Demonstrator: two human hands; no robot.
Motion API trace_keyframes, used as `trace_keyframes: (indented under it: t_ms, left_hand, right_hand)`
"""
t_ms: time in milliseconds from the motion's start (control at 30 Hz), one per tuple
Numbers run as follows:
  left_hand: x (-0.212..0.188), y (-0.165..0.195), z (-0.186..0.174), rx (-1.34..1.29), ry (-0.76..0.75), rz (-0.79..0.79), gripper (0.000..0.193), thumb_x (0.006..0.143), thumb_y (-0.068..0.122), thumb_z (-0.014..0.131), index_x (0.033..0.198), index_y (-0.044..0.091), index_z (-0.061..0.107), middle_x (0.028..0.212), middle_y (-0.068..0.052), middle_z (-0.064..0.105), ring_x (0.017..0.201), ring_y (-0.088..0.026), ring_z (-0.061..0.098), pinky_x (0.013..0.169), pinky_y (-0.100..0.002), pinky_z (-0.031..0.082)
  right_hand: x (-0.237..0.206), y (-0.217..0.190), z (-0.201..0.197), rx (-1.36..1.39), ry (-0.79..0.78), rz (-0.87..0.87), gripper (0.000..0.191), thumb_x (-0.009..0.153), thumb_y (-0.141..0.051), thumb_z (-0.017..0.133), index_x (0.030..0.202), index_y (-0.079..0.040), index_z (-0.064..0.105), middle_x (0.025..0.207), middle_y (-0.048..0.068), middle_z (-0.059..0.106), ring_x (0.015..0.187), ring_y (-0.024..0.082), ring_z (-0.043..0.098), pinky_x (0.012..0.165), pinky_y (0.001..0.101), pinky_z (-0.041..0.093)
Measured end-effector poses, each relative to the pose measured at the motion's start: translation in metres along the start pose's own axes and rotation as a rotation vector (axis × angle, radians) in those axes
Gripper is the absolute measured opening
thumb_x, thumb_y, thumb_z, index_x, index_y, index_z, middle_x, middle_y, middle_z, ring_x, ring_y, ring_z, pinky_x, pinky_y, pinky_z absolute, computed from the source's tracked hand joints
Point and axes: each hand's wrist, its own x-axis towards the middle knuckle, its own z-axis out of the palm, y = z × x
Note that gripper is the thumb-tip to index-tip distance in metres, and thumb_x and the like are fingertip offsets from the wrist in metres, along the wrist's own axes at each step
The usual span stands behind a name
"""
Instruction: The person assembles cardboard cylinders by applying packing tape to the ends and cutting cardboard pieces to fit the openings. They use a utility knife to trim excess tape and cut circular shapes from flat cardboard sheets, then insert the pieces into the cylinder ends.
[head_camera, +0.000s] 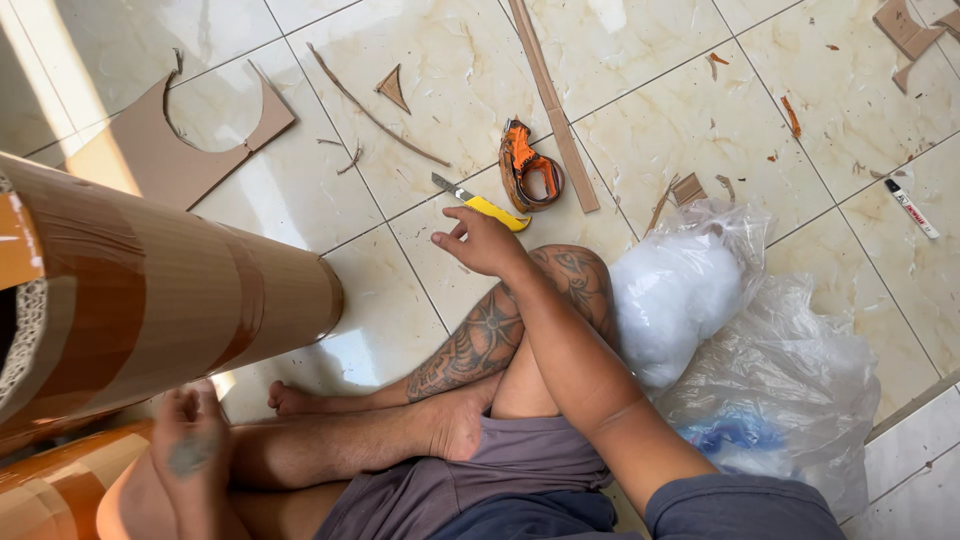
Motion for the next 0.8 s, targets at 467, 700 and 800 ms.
trace_keyframes:
  t_ms: [467,700,800]
  left_hand:
    - [-0.131,0.091,0.091,0.532,-0.484,0.510,0.071,0.085,0.068,0.058,0.123,0.009,0.069,0.115,-0.013,0.071,0.102,-0.033,0.067,0.097,-0.052,0.040]
    - [-0.128,0.094,0.099,0.540,-0.405,0.470,0.054,0.086,0.058,0.062,0.109,0.011,0.076,0.108,-0.008,0.075,0.095,-0.027,0.070,0.090,-0.046,0.045]
    - [-0.130,0.096,0.101,0.557,-0.365,0.512,0.054,0.085,0.058,0.062,0.107,0.012,0.077,0.107,-0.007,0.075,0.095,-0.026,0.070,0.091,-0.046,0.045]
  right_hand:
    - [-0.029,-0.042,0.115,-0.438,-0.828,-0.476,0.078,0.088,-0.045,0.071,0.154,-0.012,0.043,0.132,0.022,0.062,0.116,0.040,0.062,0.098,0.0461,0.051]
    - [-0.014,-0.047,0.099,-0.527,-0.761,-0.321,0.078,0.090,-0.047,0.069,0.155,-0.015,0.040,0.135,0.020,0.060,0.118,0.039,0.062,0.097,0.0475,0.051]
    - [-0.012,-0.048,0.091,-0.508,-0.697,-0.272,0.076,0.090,-0.047,0.070,0.154,-0.017,0.042,0.135,0.018,0.060,0.119,0.038,0.062,0.096,0.0480,0.052]
